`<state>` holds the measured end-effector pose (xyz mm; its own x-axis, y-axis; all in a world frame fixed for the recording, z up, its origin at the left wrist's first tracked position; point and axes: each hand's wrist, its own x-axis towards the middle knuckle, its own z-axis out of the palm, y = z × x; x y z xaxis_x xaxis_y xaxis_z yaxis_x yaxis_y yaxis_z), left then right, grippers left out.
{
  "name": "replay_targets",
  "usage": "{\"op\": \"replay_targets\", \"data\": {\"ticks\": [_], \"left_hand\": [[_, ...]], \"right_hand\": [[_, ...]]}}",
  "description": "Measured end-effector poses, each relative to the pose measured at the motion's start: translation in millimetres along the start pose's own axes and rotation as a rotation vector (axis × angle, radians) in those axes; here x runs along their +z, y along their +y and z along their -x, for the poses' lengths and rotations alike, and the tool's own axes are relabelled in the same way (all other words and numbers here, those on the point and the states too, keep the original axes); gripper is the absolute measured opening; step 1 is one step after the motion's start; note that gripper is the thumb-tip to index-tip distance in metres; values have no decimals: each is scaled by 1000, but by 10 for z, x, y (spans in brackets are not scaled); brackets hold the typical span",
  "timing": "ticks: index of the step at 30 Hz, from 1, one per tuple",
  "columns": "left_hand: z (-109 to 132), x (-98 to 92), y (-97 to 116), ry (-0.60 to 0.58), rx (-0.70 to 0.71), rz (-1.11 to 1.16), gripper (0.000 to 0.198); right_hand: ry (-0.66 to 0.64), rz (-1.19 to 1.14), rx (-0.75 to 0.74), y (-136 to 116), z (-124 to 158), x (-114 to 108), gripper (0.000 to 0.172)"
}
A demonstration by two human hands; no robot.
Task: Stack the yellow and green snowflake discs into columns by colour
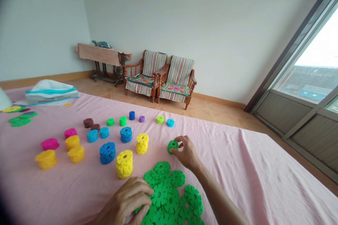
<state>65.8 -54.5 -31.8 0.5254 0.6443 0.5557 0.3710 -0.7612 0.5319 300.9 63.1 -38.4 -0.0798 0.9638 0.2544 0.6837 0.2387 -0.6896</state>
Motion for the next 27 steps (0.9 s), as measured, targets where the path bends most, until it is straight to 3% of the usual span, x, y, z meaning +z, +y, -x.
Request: {"op": "replay_targets", "data": {"ticks": [4, 6, 9, 11, 13, 17, 27], "left_hand": [[-13, -35, 33, 2, -9, 8, 15], [-29, -51, 40, -5, -17, 13, 15], [-44, -55, 39, -21, -32, 18, 15], [-47, -46, 35, -32, -33, 26, 16], [-52, -39, 34, -39, -23, 34, 16], [-72, -47, 44, -39, -12, 35, 16], [-61, -57, 44, -46, -5, 28, 17]], "right_hand": [[11, -1, 1, -76, 47, -89, 33], [-22, -4, -11, -134, 117, -208, 26], [-253, 11, -52, -218, 295, -437, 16], [-428, 32, -99, -259, 438, -564, 28], [-518, 48, -134, -286, 561, -634, 43], [-532, 60, -156, -311, 673, -616, 51], [-467, 188, -282, -411, 731, -558, 32]]}}
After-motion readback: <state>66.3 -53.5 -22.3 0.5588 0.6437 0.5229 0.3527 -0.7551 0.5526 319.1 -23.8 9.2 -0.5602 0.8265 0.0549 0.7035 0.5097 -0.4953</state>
